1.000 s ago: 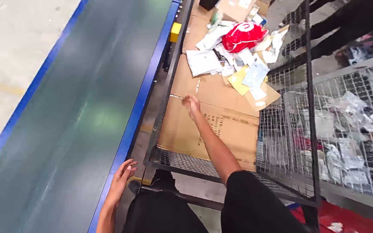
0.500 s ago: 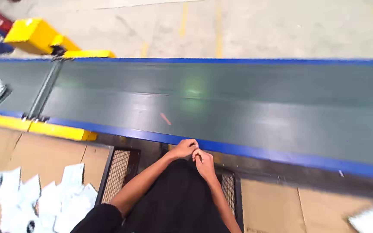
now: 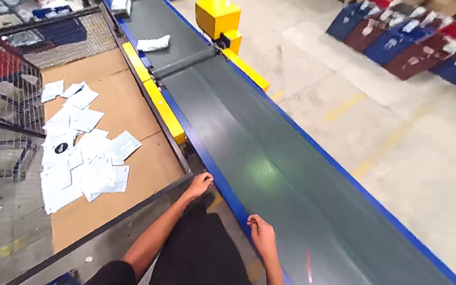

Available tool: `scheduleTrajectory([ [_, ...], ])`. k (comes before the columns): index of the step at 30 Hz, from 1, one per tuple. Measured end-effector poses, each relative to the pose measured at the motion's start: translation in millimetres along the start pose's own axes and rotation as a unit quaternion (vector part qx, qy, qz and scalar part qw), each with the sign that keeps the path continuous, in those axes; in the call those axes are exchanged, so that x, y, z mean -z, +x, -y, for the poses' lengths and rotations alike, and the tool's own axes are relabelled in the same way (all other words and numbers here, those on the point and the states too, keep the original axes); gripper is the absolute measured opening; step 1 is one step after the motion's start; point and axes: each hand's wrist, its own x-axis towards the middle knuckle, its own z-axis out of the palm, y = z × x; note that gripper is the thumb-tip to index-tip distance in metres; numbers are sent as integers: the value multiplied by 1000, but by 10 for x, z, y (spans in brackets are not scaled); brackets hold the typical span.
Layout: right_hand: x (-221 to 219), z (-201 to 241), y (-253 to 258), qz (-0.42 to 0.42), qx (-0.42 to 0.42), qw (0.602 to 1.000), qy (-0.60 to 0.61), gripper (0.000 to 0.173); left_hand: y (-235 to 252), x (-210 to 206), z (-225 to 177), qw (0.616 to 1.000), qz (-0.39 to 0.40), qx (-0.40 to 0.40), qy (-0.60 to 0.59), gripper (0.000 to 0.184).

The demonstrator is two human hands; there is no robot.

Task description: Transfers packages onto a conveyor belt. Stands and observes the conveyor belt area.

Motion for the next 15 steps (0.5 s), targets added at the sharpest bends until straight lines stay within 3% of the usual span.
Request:
scheduleTrajectory([
  [5,45,536,690,-5,37,999,18,20,187,478,268,996,-78,37,-34,27],
  [8,-64,615,810,18,47,998,28,21,242,503,-31,992,-90,-18,82,32],
  [10,-123,541,758,37,30,999,14,20,93,421,-630,968,-83,-164,173,36],
  [12,-174,423,661,42,1,999,-19,20,-162,327,-1411,919,-78,-355,156,35],
  [15,-208,311,448,-15,-46,997,-67,19,-829,283,-2633,775,-61,-628,33,26],
])
